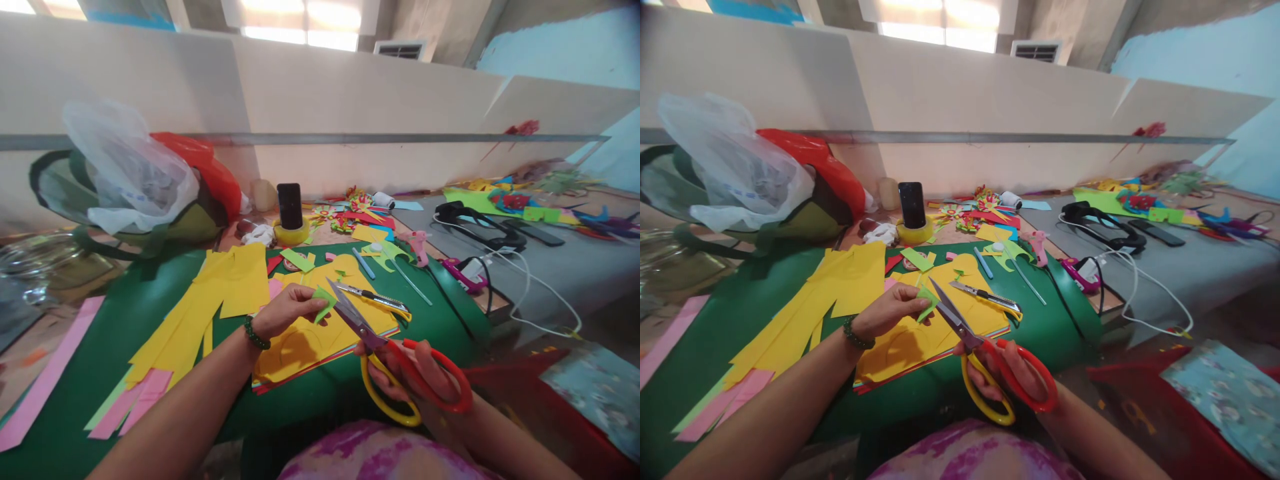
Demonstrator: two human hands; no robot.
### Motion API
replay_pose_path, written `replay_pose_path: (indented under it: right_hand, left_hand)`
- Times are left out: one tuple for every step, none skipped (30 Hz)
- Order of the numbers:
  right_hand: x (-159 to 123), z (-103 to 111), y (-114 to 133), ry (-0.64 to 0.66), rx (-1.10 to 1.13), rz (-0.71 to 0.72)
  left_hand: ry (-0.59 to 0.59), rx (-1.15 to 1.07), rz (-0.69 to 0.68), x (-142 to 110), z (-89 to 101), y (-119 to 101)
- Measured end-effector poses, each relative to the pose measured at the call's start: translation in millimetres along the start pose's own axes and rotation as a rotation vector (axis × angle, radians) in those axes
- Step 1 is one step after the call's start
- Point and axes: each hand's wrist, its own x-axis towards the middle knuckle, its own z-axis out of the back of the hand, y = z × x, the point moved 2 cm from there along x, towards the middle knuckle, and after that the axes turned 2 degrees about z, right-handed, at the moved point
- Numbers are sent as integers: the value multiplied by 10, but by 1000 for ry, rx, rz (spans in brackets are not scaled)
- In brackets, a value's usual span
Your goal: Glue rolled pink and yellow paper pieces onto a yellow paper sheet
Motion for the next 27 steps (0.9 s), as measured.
replay_pose_path:
  right_hand:
    - [5, -4, 3, 5, 10, 3]
    - [8, -10, 6, 19, 29, 6]
    - [9, -15, 8, 38, 55, 4]
    - [9, -20, 9, 54, 86, 1]
    - [9, -25, 9, 69, 117, 1]
    - [10, -27, 6, 68, 145, -1]
    - [11, -28, 1, 60, 169, -5]
    - [14, -32, -6, 62, 189, -12]
    - [18, -35, -14, 63, 204, -21]
    - [20, -36, -19, 65, 212, -33]
    - [21, -31, -20, 55, 210, -46]
    - [19, -19, -10, 40, 200, -54]
    - [13, 5, 15, 17, 176, -52]
    - [2, 45, 57, -30, 129, -34]
    - [-14, 103, 120, -94, 55, -4]
    - [-35, 180, 202, -178, -53, 37]
    - [-58, 276, 301, -275, -206, 73]
    - [-83, 388, 411, -378, -397, 96]
    - [-105, 514, 529, -500, -635, 118]
    - [-114, 641, 632, -563, -917, 64]
    - [-117, 777, 726, -648, -1184, 4]
    - [-110, 913, 799, -712, -1406, -85]
    - [-90, 1043, 841, -719, -1567, -200]
    - [-65, 1165, 859, -708, -1672, -308]
    - [-36, 1270, 859, -684, -1744, -384]
    - [-7, 1359, 843, -650, -1788, -436]
    - [19, 1431, 819, -619, -1808, -459]
  left_hand:
    - [22, 26, -11, -3, -2, -1]
    - [40, 48, -20, -6, -2, -3]
    - [53, 64, -26, -7, 3, -8]
    - [62, 74, -28, -8, 9, -13]
    - [68, 80, -27, -8, 16, -19]
    - [73, 84, -23, -8, 22, -25]
    - [75, 85, -18, -8, 28, -31]
    - [75, 84, -16, -8, 31, -37]
    - [72, 83, -15, -9, 33, -43]
    - [67, 85, -14, -12, 32, -49]
    - [64, 94, -14, -15, 29, -53]
    - [70, 112, -13, -18, 23, -55]
    - [85, 137, -12, -20, 16, -55]
    - [108, 165, -8, -21, 10, -50]
    - [128, 190, -3, -19, 8, -42]
    - [136, 199, 1, -14, 13, -30]
    - [115, 185, 6, -5, 31, -16]
    - [64, 146, 17, 9, 62, 1]
    - [-10, 89, 35, 26, 102, 20]
    - [-95, 21, 59, 44, 148, 41]
    - [-179, -51, 87, 61, 194, 62]
    - [-250, -116, 115, 77, 234, 83]
    - [-303, -168, 138, 91, 266, 102]
    - [-339, -205, 152, 104, 288, 116]
    - [-362, -228, 157, 114, 300, 126]
    - [-376, -240, 156, 121, 305, 133]
    - [-386, -244, 150, 126, 303, 136]
